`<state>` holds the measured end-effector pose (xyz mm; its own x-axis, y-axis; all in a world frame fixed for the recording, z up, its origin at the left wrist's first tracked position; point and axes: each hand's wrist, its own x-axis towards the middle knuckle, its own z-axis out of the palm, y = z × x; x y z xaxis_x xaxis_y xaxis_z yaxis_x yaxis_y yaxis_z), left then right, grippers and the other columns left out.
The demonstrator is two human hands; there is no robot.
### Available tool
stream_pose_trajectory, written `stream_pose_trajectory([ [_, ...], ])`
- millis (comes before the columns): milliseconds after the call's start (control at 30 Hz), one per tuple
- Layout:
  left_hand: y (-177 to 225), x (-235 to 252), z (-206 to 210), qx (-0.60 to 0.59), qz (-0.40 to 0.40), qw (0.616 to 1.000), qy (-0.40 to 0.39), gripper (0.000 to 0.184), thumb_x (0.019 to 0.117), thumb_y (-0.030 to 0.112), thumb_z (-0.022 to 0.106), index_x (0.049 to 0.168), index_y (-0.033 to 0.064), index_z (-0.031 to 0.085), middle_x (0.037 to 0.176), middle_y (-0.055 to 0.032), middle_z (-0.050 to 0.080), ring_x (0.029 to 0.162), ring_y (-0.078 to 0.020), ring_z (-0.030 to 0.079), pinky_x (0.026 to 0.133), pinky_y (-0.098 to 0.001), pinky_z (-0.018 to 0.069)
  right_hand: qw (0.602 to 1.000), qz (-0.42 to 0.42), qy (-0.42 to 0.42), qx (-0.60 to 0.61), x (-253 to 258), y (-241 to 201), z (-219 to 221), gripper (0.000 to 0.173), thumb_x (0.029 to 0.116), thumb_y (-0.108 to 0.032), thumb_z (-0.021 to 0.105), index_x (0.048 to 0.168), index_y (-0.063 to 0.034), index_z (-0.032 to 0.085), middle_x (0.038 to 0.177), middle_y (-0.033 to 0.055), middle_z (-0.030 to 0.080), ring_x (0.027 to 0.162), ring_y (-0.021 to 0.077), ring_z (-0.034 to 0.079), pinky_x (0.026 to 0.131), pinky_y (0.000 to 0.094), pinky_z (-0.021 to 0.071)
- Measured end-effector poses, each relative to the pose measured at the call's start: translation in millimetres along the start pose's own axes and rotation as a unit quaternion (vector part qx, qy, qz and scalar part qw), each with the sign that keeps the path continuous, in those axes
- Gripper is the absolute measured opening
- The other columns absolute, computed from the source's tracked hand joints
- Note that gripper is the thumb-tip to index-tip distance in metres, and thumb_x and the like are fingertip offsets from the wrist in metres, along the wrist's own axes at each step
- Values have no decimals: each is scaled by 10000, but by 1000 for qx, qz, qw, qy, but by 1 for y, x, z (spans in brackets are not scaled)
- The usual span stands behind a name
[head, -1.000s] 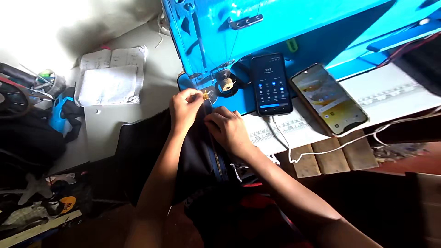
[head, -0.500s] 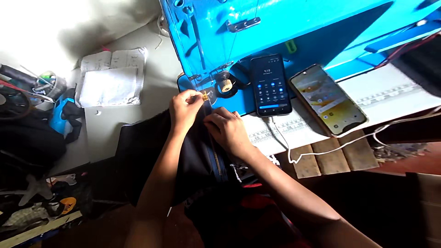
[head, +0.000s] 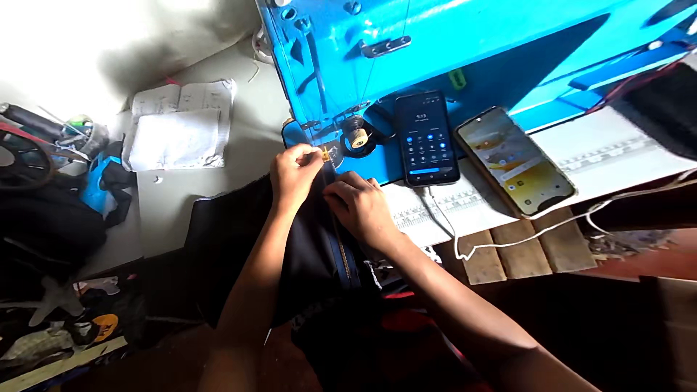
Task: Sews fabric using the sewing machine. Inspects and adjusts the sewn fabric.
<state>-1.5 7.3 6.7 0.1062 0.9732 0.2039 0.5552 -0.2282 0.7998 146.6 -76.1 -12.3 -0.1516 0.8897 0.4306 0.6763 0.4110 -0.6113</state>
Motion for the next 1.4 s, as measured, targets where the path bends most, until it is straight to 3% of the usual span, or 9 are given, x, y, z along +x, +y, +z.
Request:
stream_pose_trajectory([
  [133, 2, 0, -1, -7, -3, 1000, -4, 108, 928, 128, 699, 951, 44, 763, 848, -31, 747, 756, -38, 680, 750, -264, 561, 998, 32, -39, 39, 9, 0, -13, 137, 968, -123, 659, 1033, -48, 755, 1010, 135, 726, 878, 293, 710, 746, 488, 545],
  [233, 4, 1, -3, 17, -12, 1000, -16, 159, 939, 169, 724, 1013, 35, 767, 915, -79, 761, 821, -120, 710, 816, -364, 574, 994, 87, -52, 51, 36, 7, -25, 184, 994, -126, 615, 1081, -17, 735, 1023, 166, 725, 883, 325, 719, 770, 515, 583],
  [367, 5, 1, -1, 33, -22, 999, -4, 191, 914, 246, 762, 940, 57, 756, 792, -35, 709, 692, -100, 629, 713, -353, 527, 994, 99, -51, 15, 63, 18, -18, 215, 1001, -189, 620, 1079, -34, 745, 1061, 183, 721, 903, 363, 717, 787, 573, 568],
  [733, 5, 1, 0, 46, -8, 999, -3, 204, 934, 252, 728, 902, 52, 751, 775, -58, 711, 707, -152, 659, 711, -420, 536, 994, 100, -4, -50, 67, 18, -1, 217, 993, -186, 613, 1032, -22, 750, 1044, 208, 727, 847, 412, 719, 695, 605, 545],
  [867, 13, 0, -6, 64, 20, 998, -21, 192, 934, 181, 715, 934, -7, 749, 916, -143, 719, 865, -243, 692, 811, -467, 551, 986, 138, -57, -77, 69, 13, -5, 272, 1022, -225, 565, 1107, -12, 712, 1062, 227, 714, 859, 444, 710, 693, 626, 533],
  [933, 17, -1, -14, 55, 53, 997, -23, 170, 913, 110, 710, 991, -34, 755, 1035, -185, 721, 1000, -266, 696, 908, -447, 558, 990, 117, -57, -58, 60, 14, -9, 214, 1006, -205, 599, 1093, -34, 695, 1045, 210, 698, 840, 420, 701, 659, 612, 540],
  [1067, 12, -2, -24, 19, 78, 997, -17, 111, 894, 63, 724, 954, -27, 752, 1041, -177, 702, 1023, -235, 670, 904, -368, 557, 992, 85, -80, 48, 36, 6, -21, 143, 948, -127, 666, 1034, -21, 710, 1008, 156, 708, 840, 313, 704, 716, 523, 582],
  [1267, 25, -4, -21, 68, -1, 988, -139, 178, 907, 155, 778, 948, -18, 772, 1159, -203, 664, 1138, -309, 623, 993, -478, 507, 984, 59, -116, 124, 10, -21, -24, 157, 944, -119, 650, 1002, 7, 722, 960, 158, 709, 835, 268, 700, 755, 447, 577],
  [1400, 27, -14, -26, 127, 10, 980, -150, 139, 903, 142, 776, 941, 8, 776, 1174, -179, 665, 1116, -316, 636, 958, -518, 526, 998, 19, -43, 40, 15, -11, -21, 160, 953, -104, 636, 1028, -2, 734, 973, 164, 715, 867, 309, 716, 753, 474, 595],
])
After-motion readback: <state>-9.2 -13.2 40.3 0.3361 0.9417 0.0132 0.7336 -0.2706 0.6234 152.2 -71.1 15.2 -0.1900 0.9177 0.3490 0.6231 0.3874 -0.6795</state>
